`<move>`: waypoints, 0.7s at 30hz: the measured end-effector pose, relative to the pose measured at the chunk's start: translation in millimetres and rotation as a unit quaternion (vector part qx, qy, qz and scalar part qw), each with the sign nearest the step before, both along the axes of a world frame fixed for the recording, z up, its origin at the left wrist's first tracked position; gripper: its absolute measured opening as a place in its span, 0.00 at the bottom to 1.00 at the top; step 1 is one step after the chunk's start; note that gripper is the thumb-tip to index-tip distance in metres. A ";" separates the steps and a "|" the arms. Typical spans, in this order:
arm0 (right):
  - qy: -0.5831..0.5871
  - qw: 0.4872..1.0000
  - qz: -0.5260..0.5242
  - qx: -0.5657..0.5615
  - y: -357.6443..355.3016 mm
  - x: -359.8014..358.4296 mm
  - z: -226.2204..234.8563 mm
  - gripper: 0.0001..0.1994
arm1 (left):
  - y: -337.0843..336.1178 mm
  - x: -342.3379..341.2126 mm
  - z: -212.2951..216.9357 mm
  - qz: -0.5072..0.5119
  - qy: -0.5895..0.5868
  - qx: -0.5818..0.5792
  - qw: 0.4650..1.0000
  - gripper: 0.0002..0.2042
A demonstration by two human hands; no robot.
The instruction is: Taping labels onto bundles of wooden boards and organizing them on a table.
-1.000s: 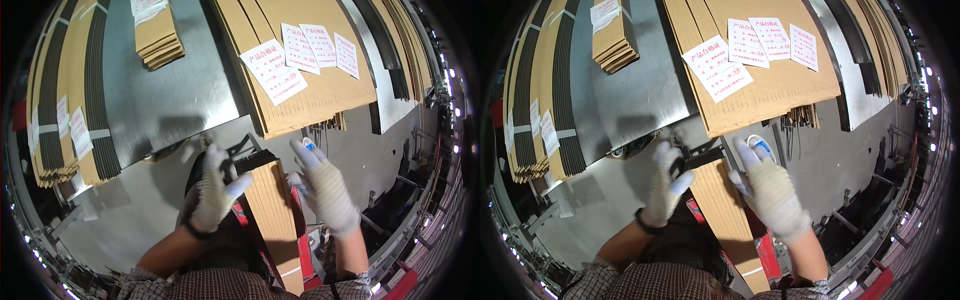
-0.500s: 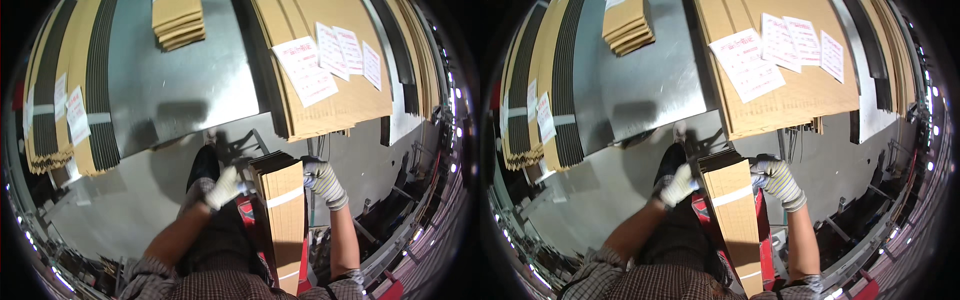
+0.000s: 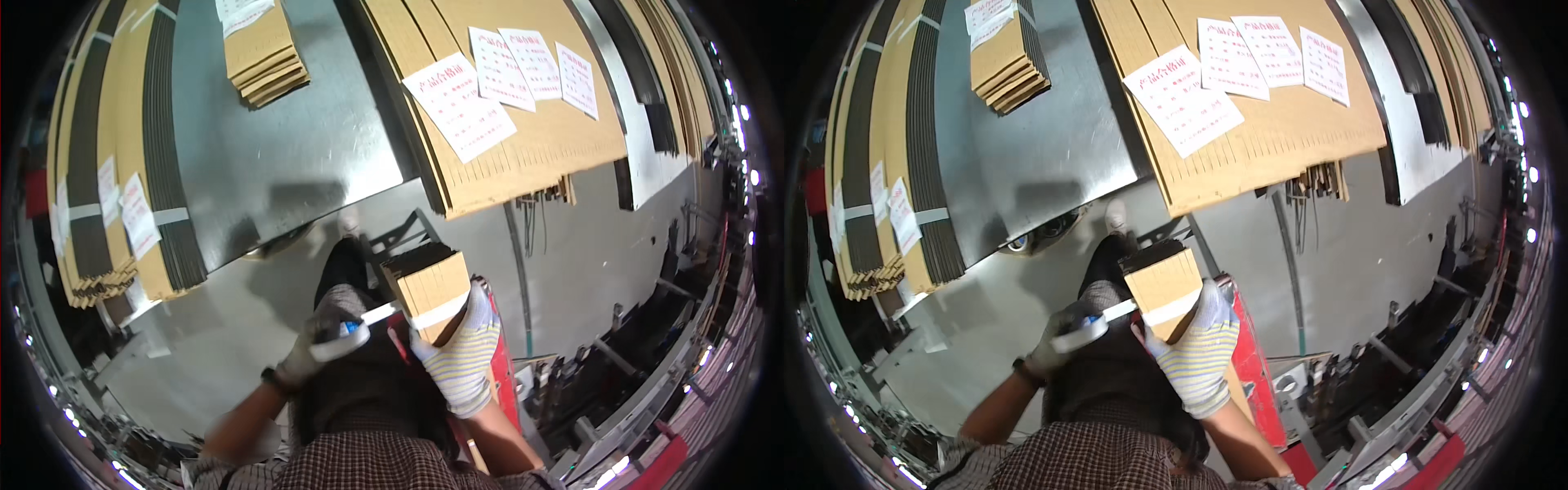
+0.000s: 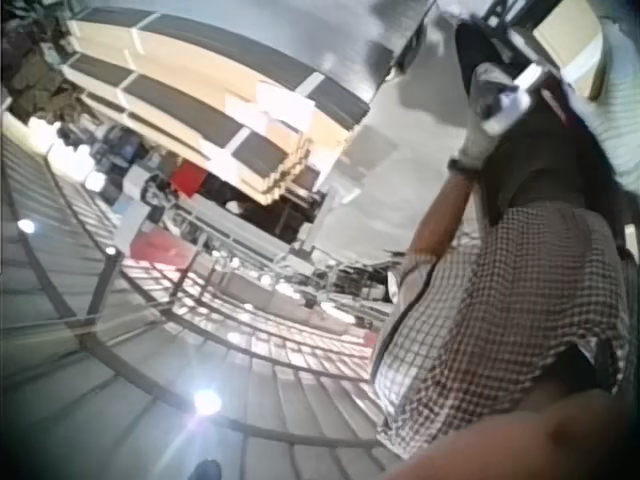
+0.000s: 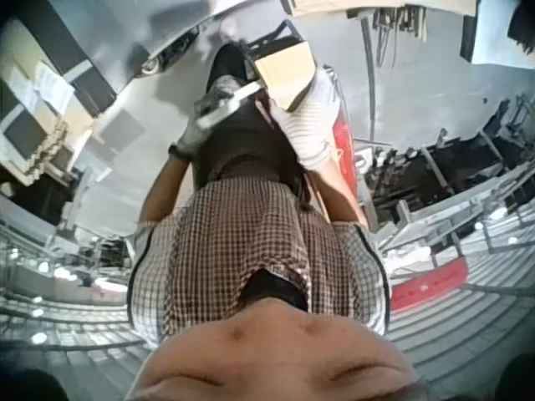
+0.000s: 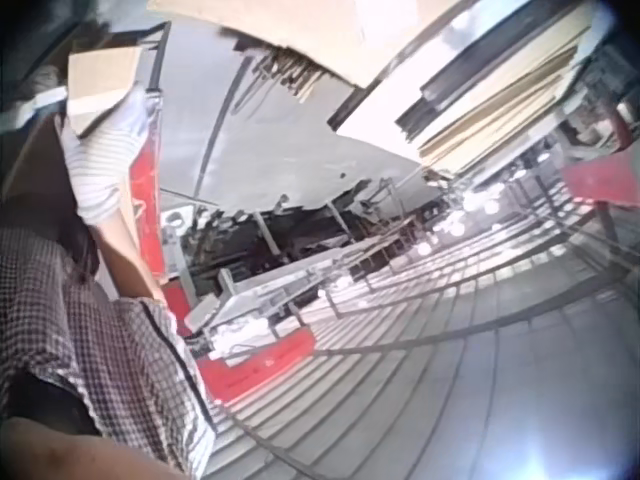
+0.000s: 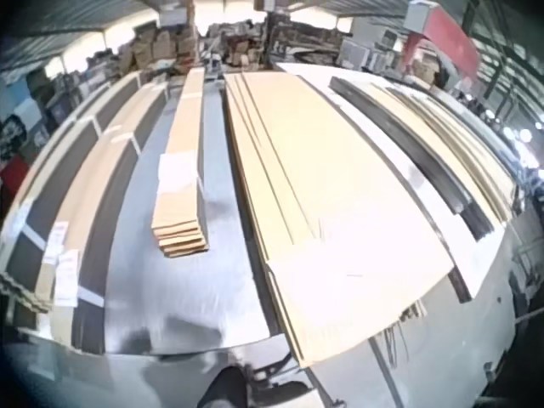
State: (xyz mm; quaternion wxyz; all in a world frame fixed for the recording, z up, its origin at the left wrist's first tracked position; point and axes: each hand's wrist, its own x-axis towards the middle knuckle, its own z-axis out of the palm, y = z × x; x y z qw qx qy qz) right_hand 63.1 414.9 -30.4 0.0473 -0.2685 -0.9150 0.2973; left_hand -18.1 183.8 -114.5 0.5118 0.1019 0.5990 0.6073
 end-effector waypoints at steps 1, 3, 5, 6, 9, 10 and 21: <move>0.013 0.999 0.016 0.042 -8.1 -3.7 5.1 0.45 | -12.8 17.4 6.0 0.078 0.069 0.086 0.991 0.05; 0.036 0.997 0.016 0.073 -9.5 4.2 5.9 0.42 | 41.6 15.7 70.2 0.060 -0.013 -0.070 0.996 0.06; -0.020 0.995 0.007 -0.095 -0.5 -4.4 11.0 0.39 | 62.6 -9.2 55.0 -0.098 0.486 0.000 0.868 0.21; 0.149 0.984 -0.021 -0.091 -6.5 -11.6 35.6 0.34 | 85.0 -37.7 83.2 -0.265 0.482 -0.077 0.832 0.23; 0.095 0.971 0.216 -0.042 -12.9 -22.4 71.8 0.17 | 120.8 -83.6 107.0 -0.277 0.671 0.024 0.687 0.27; 0.038 0.964 0.264 0.024 -14.8 -17.5 61.2 0.12 | 134.8 -86.0 75.7 -0.291 0.725 0.066 0.621 0.27; -0.258 0.917 0.228 0.200 176.8 3.6 -112.1 0.10 | 165.1 -81.3 50.5 -0.344 0.644 0.040 0.682 0.10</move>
